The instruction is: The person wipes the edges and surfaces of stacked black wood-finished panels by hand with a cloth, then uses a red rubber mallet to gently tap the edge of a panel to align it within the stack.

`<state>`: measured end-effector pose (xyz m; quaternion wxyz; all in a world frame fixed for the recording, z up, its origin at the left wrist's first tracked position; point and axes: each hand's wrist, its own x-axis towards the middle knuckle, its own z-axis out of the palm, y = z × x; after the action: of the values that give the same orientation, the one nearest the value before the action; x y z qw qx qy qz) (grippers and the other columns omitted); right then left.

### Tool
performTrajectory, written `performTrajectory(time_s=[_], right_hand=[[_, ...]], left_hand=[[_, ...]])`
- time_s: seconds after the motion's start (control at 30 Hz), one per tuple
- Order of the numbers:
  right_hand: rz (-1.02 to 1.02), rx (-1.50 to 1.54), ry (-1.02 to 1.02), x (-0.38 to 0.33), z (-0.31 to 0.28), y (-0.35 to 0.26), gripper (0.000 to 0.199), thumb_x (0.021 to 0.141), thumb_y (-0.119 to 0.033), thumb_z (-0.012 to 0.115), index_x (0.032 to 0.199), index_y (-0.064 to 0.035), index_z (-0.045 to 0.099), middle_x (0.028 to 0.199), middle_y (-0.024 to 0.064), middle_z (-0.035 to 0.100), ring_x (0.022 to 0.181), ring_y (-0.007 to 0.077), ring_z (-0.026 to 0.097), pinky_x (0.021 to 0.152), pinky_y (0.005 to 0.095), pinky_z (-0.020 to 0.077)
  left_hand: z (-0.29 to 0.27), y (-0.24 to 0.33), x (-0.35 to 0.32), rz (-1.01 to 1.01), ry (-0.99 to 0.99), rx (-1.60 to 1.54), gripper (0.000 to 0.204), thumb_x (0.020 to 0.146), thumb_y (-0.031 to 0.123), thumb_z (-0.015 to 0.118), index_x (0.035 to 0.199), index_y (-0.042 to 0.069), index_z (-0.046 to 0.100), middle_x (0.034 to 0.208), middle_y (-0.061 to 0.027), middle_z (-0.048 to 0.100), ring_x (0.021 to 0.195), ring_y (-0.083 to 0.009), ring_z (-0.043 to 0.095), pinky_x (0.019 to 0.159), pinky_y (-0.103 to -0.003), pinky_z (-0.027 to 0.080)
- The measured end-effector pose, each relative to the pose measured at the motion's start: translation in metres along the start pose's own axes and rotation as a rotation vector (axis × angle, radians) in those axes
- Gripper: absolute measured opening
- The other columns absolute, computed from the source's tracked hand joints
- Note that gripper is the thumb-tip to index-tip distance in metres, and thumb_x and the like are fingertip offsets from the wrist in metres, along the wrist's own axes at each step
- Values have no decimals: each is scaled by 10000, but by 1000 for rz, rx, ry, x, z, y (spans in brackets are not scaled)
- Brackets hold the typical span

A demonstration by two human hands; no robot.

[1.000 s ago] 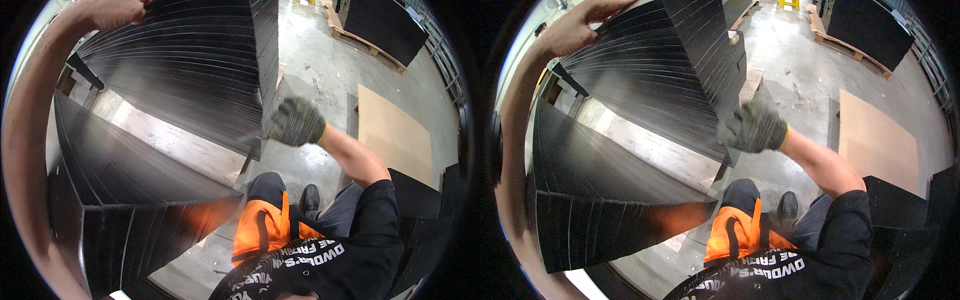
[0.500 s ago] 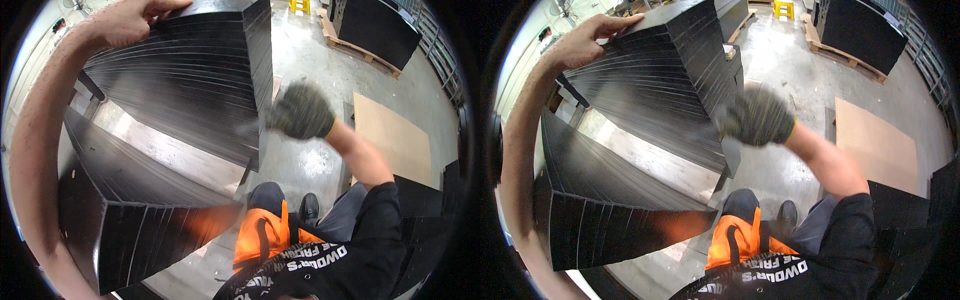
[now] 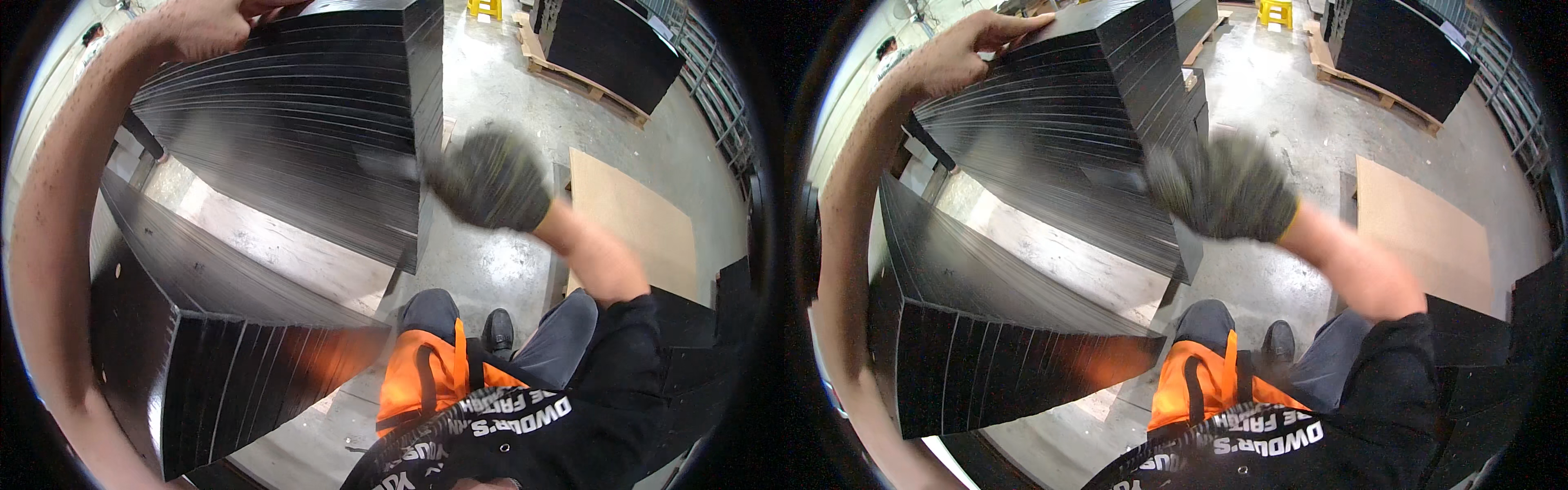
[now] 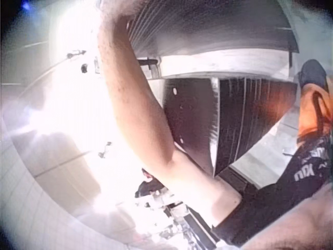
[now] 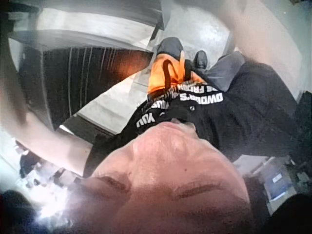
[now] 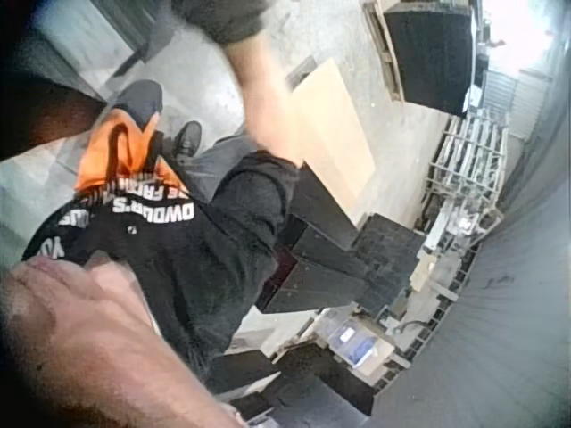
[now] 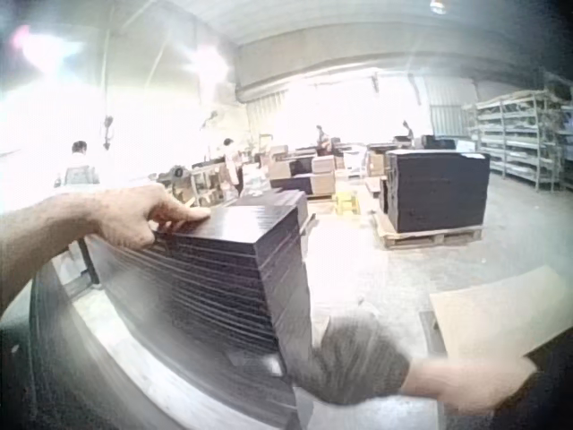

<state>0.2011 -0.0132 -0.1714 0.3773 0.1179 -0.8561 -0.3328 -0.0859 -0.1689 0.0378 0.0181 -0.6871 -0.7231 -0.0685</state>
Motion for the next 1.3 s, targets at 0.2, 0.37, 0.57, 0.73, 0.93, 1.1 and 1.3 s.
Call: performTrajectory(time_s=[0.2, 0.37, 0.57, 0.73, 0.93, 1.1, 1.3], right_hand=[[-13, 430, -271, -92, 59, -111, 263, 832, -267, 632, 1029, -96, 661, 641, 32, 560, 551, 208, 565, 465, 375, 400], [-65, 316, -267, -94, 61, -96, 304, 787, -242, 636, 1037, -69, 654, 619, 37, 549, 542, 219, 563, 455, 377, 394], [259, 466, -45, -14, 17, 21, 315, 898, -229, 627, 1174, -76, 635, 1143, 117, 637, 980, 250, 631, 828, 413, 525], [32, 324, -102, -41, 34, -34, 393, 908, -284, 572, 1243, -79, 595, 1121, 102, 639, 1042, 269, 613, 890, 456, 484], [47, 577, -500, -84, 38, -122, 202, 808, -230, 587, 924, -76, 646, 666, 76, 587, 550, 236, 588, 469, 411, 411], [109, 478, -367, -114, 53, -127, 217, 824, -218, 564, 989, -93, 630, 653, 79, 589, 568, 263, 589, 486, 423, 410], [141, 446, -306, -106, 69, -133, 233, 815, -215, 573, 993, -79, 639, 670, 59, 584, 603, 241, 573, 505, 405, 403]], left_hand=[[-19, 69, -3, -209, -160, -57, 777, 725, -123, 479, 1461, 125, 451, 1293, -153, 628, 1178, -235, 574, 1068, -390, 410], [-5, 70, -8, -86, -116, -27, 733, 778, -107, 525, 1463, 140, 447, 1309, -125, 622, 1181, -245, 573, 1070, -388, 408], [-10, 86, -15, -252, -127, 10, 737, 782, -107, 515, 1460, 177, 459, 1313, -119, 618, 1179, -248, 574, 1075, -406, 415], [-8, 23, -3, -106, -79, 5, 777, 740, -168, 448, 1434, 178, 496, 1296, -134, 615, 1214, -243, 559, 1117, -433, 393], [7, -2, 8, 8, -11, -52, 780, 736, -195, 431, 1429, 157, 499, 1305, -155, 602, 1227, -253, 562, 1132, -454, 403], [-14, 70, 3, -223, -205, 29, 755, 756, -121, 435, 1452, 168, 477, 1265, -125, 644, 1134, -232, 589, 1013, -368, 439], [-12, 67, -10, -102, -129, 31, 712, 790, -106, 474, 1455, 148, 467, 1260, -118, 647, 1136, -205, 572, 1015, -347, 425]])
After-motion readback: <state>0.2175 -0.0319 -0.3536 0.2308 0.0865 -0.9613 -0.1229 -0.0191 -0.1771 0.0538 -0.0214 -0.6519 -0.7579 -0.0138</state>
